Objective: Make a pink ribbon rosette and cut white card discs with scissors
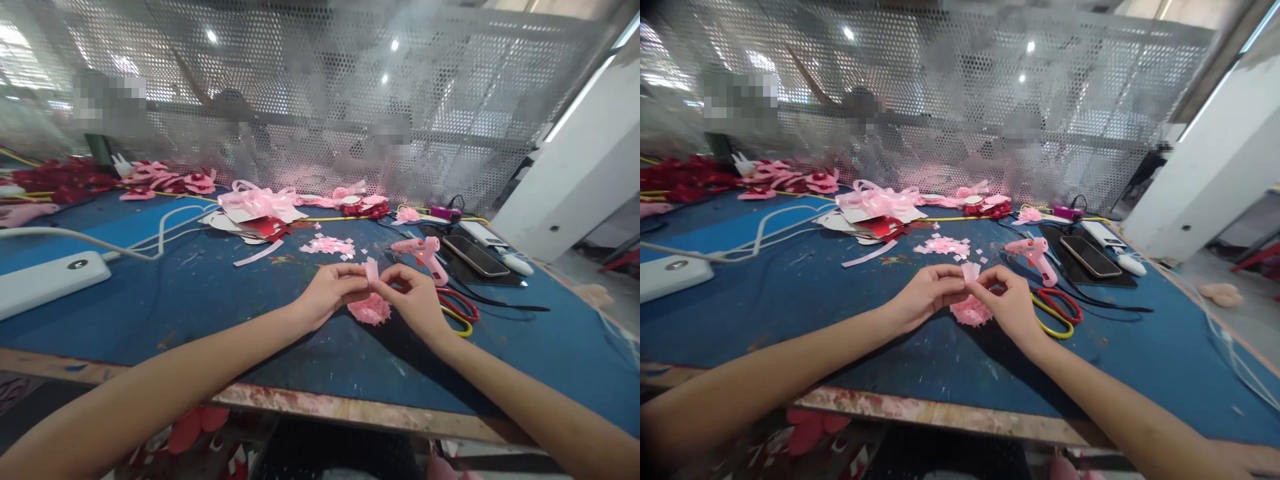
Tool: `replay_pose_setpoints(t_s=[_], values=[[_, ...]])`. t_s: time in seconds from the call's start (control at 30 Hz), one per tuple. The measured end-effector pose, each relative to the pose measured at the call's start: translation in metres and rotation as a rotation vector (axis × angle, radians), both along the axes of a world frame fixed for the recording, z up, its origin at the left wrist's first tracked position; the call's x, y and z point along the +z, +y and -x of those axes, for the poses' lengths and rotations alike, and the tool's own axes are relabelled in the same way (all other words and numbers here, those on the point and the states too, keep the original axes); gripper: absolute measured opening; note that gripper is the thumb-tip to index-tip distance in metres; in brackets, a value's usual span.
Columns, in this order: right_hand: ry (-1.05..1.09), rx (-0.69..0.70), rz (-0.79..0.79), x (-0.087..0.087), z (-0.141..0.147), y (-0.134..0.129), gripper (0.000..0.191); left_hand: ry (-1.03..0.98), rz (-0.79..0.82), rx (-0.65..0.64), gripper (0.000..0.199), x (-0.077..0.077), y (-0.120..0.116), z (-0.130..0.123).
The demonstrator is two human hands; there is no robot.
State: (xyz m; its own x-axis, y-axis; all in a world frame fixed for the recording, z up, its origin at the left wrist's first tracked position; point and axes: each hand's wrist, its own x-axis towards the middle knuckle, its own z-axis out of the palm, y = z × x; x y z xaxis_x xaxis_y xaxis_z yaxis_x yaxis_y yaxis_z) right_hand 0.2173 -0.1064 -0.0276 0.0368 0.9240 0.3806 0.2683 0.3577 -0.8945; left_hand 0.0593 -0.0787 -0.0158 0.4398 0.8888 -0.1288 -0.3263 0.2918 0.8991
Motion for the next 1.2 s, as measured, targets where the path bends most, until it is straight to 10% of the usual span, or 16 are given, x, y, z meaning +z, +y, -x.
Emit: replay_pose_setpoints(t_s=[0.77,1.2], values=[[0.404,0.165,0.297,-0.007,-0.001,0.004,0.021,0.295,-0.441,-0.056,0.032,0.002,-0.003,0.001],[0.511,0.159,0.123,-0.001,-0.005,0.009,0.015,0.629,-0.755,0.029,0.025,0.003,0.006,0.008]])
